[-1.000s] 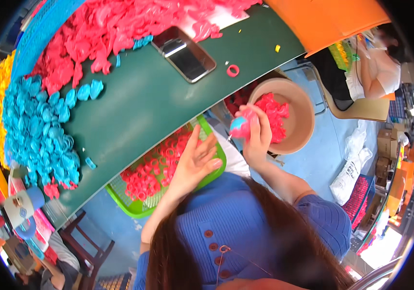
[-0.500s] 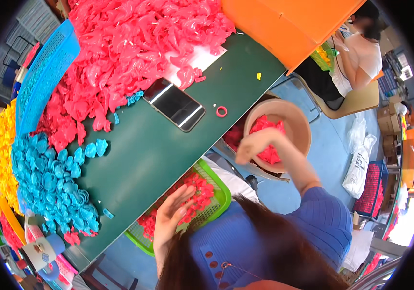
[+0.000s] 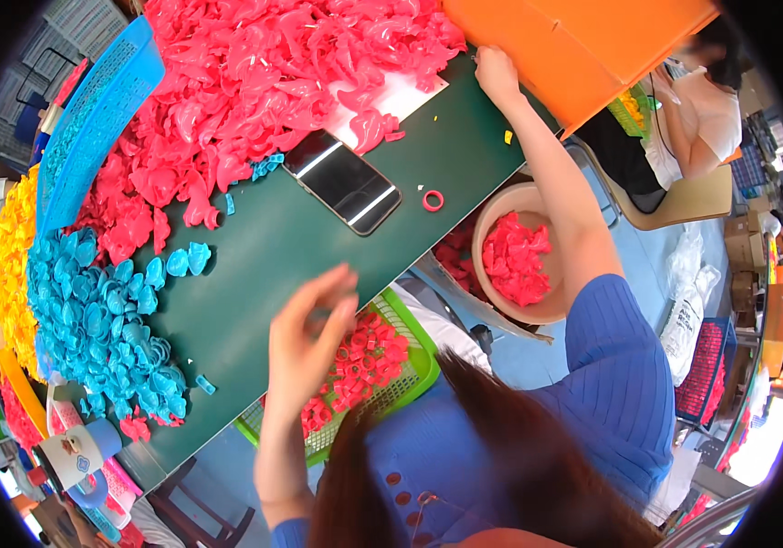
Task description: Manually assembling small pink and blue plastic toy components at a factory workbench.
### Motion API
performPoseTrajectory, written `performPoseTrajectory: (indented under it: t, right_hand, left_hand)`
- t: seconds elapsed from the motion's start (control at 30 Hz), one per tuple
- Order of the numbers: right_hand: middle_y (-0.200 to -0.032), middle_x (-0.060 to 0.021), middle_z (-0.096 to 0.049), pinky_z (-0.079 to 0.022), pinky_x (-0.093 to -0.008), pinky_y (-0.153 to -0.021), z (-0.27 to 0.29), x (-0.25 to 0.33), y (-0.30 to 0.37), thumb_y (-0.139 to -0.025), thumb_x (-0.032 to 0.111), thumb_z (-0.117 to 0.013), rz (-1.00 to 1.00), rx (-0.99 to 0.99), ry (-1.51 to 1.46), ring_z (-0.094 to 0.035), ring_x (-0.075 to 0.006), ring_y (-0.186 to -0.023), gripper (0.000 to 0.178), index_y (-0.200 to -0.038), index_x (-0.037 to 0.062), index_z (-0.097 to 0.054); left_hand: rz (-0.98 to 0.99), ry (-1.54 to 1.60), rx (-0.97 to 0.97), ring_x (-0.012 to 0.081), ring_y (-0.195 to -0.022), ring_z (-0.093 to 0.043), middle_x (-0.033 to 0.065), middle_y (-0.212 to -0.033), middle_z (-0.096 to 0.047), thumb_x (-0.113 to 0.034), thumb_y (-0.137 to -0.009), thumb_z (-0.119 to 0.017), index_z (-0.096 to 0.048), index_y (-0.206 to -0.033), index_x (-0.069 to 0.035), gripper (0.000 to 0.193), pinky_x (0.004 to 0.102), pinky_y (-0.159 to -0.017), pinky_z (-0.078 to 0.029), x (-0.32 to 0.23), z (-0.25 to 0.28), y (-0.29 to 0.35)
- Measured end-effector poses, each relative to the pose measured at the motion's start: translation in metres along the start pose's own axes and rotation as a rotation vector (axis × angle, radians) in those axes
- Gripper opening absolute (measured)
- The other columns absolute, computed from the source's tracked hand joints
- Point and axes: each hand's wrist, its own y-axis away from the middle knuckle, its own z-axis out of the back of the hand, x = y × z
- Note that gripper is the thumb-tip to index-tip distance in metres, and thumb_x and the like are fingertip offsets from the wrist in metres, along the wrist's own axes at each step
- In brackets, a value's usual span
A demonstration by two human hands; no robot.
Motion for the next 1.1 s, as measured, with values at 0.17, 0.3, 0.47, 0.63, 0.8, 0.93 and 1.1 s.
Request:
performPoseTrajectory:
  t: [0.17, 0.3, 0.47, 0.63, 0.8, 0.93, 1.1]
  right_hand:
    - [-0.081, -0.0175, -0.064, -0.050, -0.0405, -0.069, 0.055, 0.030, 0.027, -0.081, 0.004, -0.053, 0.001, -0.095, -0.097, -0.063, -0.0324, -0.074, 0.011, -0.089, -0.0013, -0.059]
    - [-0.073, -0.0050, -0.062, -0.047, -0.0228, -0.059, 0.137, 0.058, 0.083, -0.084, 0.005, -0.057, -0.093, 0.070, -0.724, -0.057, -0.0085, -0.064, 0.007, -0.090, 0.0004, -0.057]
    - [-0.076, -0.0011, -0.063, -0.045, -0.0209, -0.060, 0.172, 0.066, 0.145, -0.083, 0.006, -0.062, -0.214, 0.133, -1.090, -0.055, -0.0061, -0.067, 0.019, -0.101, 0.0008, -0.063]
    - [-0.082, -0.0027, -0.064, -0.045, -0.0216, -0.064, 0.188, 0.070, 0.161, -0.083, 0.005, -0.062, -0.326, 0.174, -1.198, -0.056, -0.0066, -0.071, 0.018, -0.100, 0.0012, -0.066]
    - [-0.083, -0.0038, -0.064, -0.047, -0.0224, -0.064, 0.194, 0.097, 0.166, -0.085, 0.005, -0.060, -0.246, 0.207, -1.254, -0.057, -0.0078, -0.071, 0.017, -0.100, 0.0010, -0.066]
    - [-0.082, -0.0029, -0.061, -0.046, -0.0216, -0.061, 0.197, 0.134, 0.169, -0.085, 0.006, -0.060, -0.179, 0.265, -1.339, -0.057, -0.0076, -0.070, 0.016, -0.099, 0.0013, -0.067]
    - [-0.079, -0.0016, -0.058, -0.045, -0.0223, -0.062, 0.217, 0.206, 0.177, -0.085, 0.007, -0.060, -0.180, 0.553, -1.574, -0.055, -0.0082, -0.068, 0.014, -0.097, 0.0003, -0.066]
  left_hand:
    - [-0.737, -0.966, -0.201, 0.0350, -0.104, -0.051, 0.0200, -0.111, -0.052, -0.005, -0.076, -0.062, -0.052, -0.112, 0.002, 0.037, 0.0389, -0.084, -0.046, -0.002, -0.034, -0.137]
    - [-0.619, -1.292, -0.228, 0.0356, -0.101, -0.054, 0.0212, -0.106, -0.054, -0.009, -0.072, -0.067, -0.051, -0.116, -0.003, 0.047, 0.0430, -0.079, -0.048, 0.013, -0.042, -0.196]
    - [-0.557, -1.253, -0.148, 0.0401, -0.081, -0.059, 0.0242, -0.097, -0.057, -0.018, -0.072, -0.068, -0.052, -0.107, -0.002, 0.042, 0.0450, -0.069, -0.050, 0.013, -0.022, -0.225]
    - [-0.708, -0.970, -0.266, 0.0353, -0.074, -0.061, 0.0204, -0.095, -0.057, -0.009, -0.072, -0.067, -0.051, -0.110, -0.003, 0.041, 0.0417, -0.066, -0.049, -0.002, -0.016, -0.219]
    - [-0.560, -0.652, -0.355, 0.0295, -0.082, -0.062, 0.0225, -0.097, -0.060, -0.010, -0.071, -0.070, -0.049, -0.114, -0.001, 0.049, 0.0364, -0.072, -0.049, -0.012, 0.013, -0.182]
    - [-0.546, -0.332, -0.394, 0.0206, -0.091, -0.061, 0.0149, -0.107, -0.059, -0.007, -0.076, -0.067, -0.046, -0.118, 0.002, 0.047, 0.0314, -0.073, -0.051, 0.005, 0.046, -0.146]
    - [-0.297, 0.139, -0.404, 0.0203, -0.101, -0.058, 0.0106, -0.115, -0.055, -0.005, -0.082, -0.061, -0.042, -0.123, 0.001, 0.046, 0.0325, -0.080, -0.051, 0.033, 0.070, -0.054]
